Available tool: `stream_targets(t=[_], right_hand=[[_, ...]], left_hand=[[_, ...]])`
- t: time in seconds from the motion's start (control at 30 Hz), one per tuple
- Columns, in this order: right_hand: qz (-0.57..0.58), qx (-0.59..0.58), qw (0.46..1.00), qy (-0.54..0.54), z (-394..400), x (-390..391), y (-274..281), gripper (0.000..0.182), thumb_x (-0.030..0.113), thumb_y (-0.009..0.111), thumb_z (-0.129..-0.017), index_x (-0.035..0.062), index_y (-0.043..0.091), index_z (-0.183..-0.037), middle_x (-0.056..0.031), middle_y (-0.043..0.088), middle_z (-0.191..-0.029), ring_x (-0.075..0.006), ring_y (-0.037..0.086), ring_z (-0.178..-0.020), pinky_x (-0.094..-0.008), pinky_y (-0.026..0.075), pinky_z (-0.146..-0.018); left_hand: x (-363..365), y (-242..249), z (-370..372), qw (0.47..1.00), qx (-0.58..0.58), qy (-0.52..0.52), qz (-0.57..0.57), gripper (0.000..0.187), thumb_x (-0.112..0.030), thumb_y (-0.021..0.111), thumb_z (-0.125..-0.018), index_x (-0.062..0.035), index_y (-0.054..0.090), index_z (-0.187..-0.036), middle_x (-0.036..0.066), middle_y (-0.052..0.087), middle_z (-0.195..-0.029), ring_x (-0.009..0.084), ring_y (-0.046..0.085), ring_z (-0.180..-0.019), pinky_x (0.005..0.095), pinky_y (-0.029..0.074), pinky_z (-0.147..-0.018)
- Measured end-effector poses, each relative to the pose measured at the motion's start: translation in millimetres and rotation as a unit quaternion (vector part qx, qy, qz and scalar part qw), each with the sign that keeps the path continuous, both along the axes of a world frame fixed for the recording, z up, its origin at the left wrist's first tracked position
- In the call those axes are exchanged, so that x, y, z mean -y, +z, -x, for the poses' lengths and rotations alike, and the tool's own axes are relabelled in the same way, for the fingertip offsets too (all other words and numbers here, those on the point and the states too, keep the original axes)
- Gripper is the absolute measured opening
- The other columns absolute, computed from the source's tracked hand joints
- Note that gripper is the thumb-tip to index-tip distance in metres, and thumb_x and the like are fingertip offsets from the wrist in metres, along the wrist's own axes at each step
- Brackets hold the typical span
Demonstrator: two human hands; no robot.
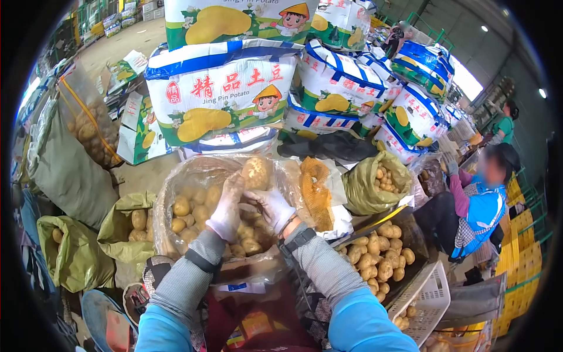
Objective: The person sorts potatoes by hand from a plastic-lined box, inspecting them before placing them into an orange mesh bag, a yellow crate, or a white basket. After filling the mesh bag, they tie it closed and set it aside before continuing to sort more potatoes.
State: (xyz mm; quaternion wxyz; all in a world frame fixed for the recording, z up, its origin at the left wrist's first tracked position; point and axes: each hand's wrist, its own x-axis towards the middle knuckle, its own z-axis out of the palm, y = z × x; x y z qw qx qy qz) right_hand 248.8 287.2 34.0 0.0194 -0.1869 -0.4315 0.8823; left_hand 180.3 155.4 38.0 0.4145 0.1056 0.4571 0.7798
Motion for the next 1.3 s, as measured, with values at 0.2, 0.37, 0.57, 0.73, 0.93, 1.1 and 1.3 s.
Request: stream_targets(t=[0.2,0.37,0.57,0.73,0.93,1.1,1.3], right_hand=[[-0.186,-0.088,0.97,0.131,-17.6,-16.5,27.5,0.083,-0.008,0.077,-0.074,0.0061,0.037,-0.145,-0.0079,0.057,-0.128,-0.0171,0.057,-0.114,-0.0316,0.05,-0.096],[-0.395,-0.124,0.901,0.13,-15.3,-10.6,28.4,0.082,0.007,0.084,-0.071,0.0057,0.041,-0.141,-0.01,0.059,-0.127,-0.0179,0.058,-0.112,-0.0316,0.05,-0.096],[-0.489,-0.029,0.872,0.018,-13.0,5.2,11.9,0.087,0.028,0.083,-0.07,0.0035,0.04,-0.142,-0.02,0.058,-0.129,-0.0349,0.059,-0.117,-0.0376,0.048,-0.1],[-0.664,0.16,0.721,0.114,-13.8,28.4,34.4,0.103,0.045,0.079,-0.069,0.0032,0.03,-0.149,-0.0274,0.05,-0.139,-0.0408,0.053,-0.124,-0.043,0.045,-0.103],[-0.638,0.136,0.749,0.111,-5.5,10.0,25.3,0.1,0.045,0.078,-0.069,-0.0005,0.033,-0.146,-0.0287,0.056,-0.131,-0.0402,0.057,-0.119,-0.0418,0.048,-0.099],[-0.697,0.123,0.702,0.076,-7.7,8.1,14.4,0.074,0.04,0.077,-0.071,-0.0001,0.052,-0.128,-0.0276,0.065,-0.111,-0.0431,0.062,-0.107,-0.0444,0.05,-0.092],[-0.759,0.082,0.644,0.048,-17.6,35.9,21.6,0.068,0.025,0.073,-0.075,0.0005,0.043,-0.131,-0.0265,0.064,-0.109,-0.0416,0.063,-0.104,-0.0464,0.05,-0.088]], left_hand=[[24.4,39.7,16.6,0.99,-0.088,-0.107,-0.035,0.061,-0.004,0.062,-0.09,-0.0086,0.037,-0.146,0.009,0.051,-0.135,0.0186,0.056,-0.119,0.031,0.051,-0.096],[19.5,40.7,17.9,0.983,-0.1,-0.149,-0.027,0.048,0.0,0.061,-0.087,-0.0048,0.05,-0.134,0.008,0.057,-0.126,0.0172,0.057,-0.115,0.0306,0.05,-0.097],[4.7,12.0,10.7,0.955,-0.294,-0.021,0.021,0.035,-0.006,0.06,-0.091,-0.0019,0.056,-0.126,0.008,0.06,-0.12,0.0164,0.057,-0.111,0.0299,0.046,-0.098],[-9.0,-36.7,9.3,0.977,-0.149,0.129,0.076,0.04,-0.016,0.057,-0.096,-0.0018,0.053,-0.133,0.011,0.061,-0.122,0.0195,0.056,-0.115,0.0287,0.043,-0.1],[7.9,-2.6,5.3,0.983,-0.151,0.061,-0.079,0.048,-0.018,0.06,-0.095,-0.0024,0.048,-0.139,0.013,0.06,-0.125,0.022,0.056,-0.116,0.0316,0.046,-0.098],[1.1,-12.2,6.5,0.954,-0.292,0.034,0.063,0.037,-0.013,0.059,-0.092,-0.0019,0.054,-0.126,0.01,0.061,-0.117,0.019,0.058,-0.107,0.0309,0.049,-0.092],[-8.1,-55.1,15.3,0.964,-0.202,0.175,0.011,0.019,-0.016,0.056,-0.094,-0.0073,0.059,-0.111,0.003,0.062,-0.096,0.0142,0.06,-0.08,0.0301,0.053,-0.066]])
